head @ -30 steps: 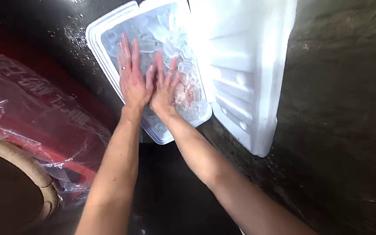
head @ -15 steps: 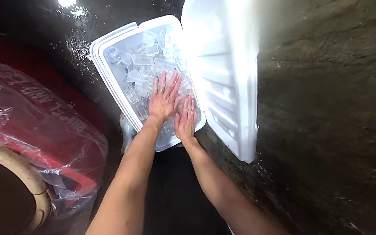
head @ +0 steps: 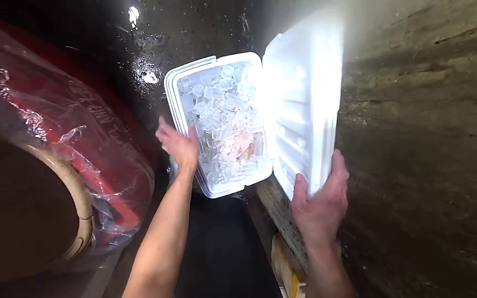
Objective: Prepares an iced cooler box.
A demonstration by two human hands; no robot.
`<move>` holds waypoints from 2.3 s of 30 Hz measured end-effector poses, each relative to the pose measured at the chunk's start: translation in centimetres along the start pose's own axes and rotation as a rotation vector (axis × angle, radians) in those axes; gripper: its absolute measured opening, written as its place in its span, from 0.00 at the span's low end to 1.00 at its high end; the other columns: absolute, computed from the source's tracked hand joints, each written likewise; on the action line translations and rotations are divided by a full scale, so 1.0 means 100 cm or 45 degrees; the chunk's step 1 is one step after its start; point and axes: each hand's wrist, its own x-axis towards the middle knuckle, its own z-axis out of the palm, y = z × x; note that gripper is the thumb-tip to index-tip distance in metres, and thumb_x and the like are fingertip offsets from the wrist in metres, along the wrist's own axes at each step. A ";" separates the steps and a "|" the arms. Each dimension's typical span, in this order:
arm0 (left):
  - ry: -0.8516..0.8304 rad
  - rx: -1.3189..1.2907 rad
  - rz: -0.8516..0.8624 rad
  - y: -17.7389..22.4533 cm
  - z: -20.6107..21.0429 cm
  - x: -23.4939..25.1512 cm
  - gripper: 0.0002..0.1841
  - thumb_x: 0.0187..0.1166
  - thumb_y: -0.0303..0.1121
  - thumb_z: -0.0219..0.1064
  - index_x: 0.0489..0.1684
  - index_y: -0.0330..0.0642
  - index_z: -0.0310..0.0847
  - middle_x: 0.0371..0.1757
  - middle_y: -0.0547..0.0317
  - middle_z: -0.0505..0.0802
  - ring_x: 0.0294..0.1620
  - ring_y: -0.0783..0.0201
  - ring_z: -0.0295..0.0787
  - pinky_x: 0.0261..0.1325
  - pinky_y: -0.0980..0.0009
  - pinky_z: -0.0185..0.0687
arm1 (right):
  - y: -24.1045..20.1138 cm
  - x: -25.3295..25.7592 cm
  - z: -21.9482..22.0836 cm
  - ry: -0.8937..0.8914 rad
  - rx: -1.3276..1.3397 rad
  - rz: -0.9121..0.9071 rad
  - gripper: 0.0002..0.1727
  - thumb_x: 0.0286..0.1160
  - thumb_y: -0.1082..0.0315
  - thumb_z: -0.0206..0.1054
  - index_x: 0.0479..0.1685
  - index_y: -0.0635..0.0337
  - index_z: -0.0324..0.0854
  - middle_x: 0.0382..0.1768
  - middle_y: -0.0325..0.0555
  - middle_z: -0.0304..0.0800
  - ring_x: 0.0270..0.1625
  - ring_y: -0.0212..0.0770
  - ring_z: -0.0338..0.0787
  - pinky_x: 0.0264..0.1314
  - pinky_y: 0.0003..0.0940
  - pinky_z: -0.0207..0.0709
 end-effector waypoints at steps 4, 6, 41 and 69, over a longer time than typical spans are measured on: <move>-0.233 -0.093 -0.131 -0.018 -0.010 -0.023 0.35 0.85 0.58 0.61 0.71 0.32 0.72 0.60 0.31 0.87 0.58 0.35 0.88 0.60 0.36 0.84 | -0.010 -0.016 0.003 -0.097 0.109 -0.067 0.40 0.70 0.51 0.73 0.81 0.65 0.71 0.68 0.61 0.85 0.70 0.52 0.85 0.74 0.45 0.80; -0.274 -0.175 -0.105 -0.008 -0.027 -0.031 0.28 0.84 0.54 0.64 0.62 0.35 0.77 0.44 0.35 0.90 0.43 0.38 0.91 0.46 0.37 0.86 | -0.016 -0.028 0.017 -0.067 0.158 -0.099 0.40 0.69 0.50 0.74 0.80 0.65 0.73 0.68 0.61 0.84 0.71 0.53 0.83 0.76 0.44 0.77; -0.354 0.071 -0.356 -0.099 -0.017 -0.087 0.28 0.79 0.44 0.71 0.74 0.41 0.73 0.65 0.33 0.85 0.63 0.33 0.86 0.59 0.34 0.84 | -0.056 -0.080 0.091 -0.097 0.063 -0.235 0.47 0.74 0.36 0.64 0.87 0.60 0.65 0.86 0.63 0.65 0.83 0.62 0.71 0.79 0.63 0.69; -0.395 -0.467 -0.420 -0.057 -0.008 -0.076 0.43 0.62 0.55 0.84 0.75 0.41 0.73 0.66 0.39 0.85 0.67 0.44 0.83 0.69 0.42 0.79 | -0.074 -0.092 0.231 -0.229 -0.162 -0.294 0.36 0.83 0.35 0.43 0.93 0.21 0.53 0.97 0.55 0.39 0.97 0.62 0.39 0.90 0.75 0.36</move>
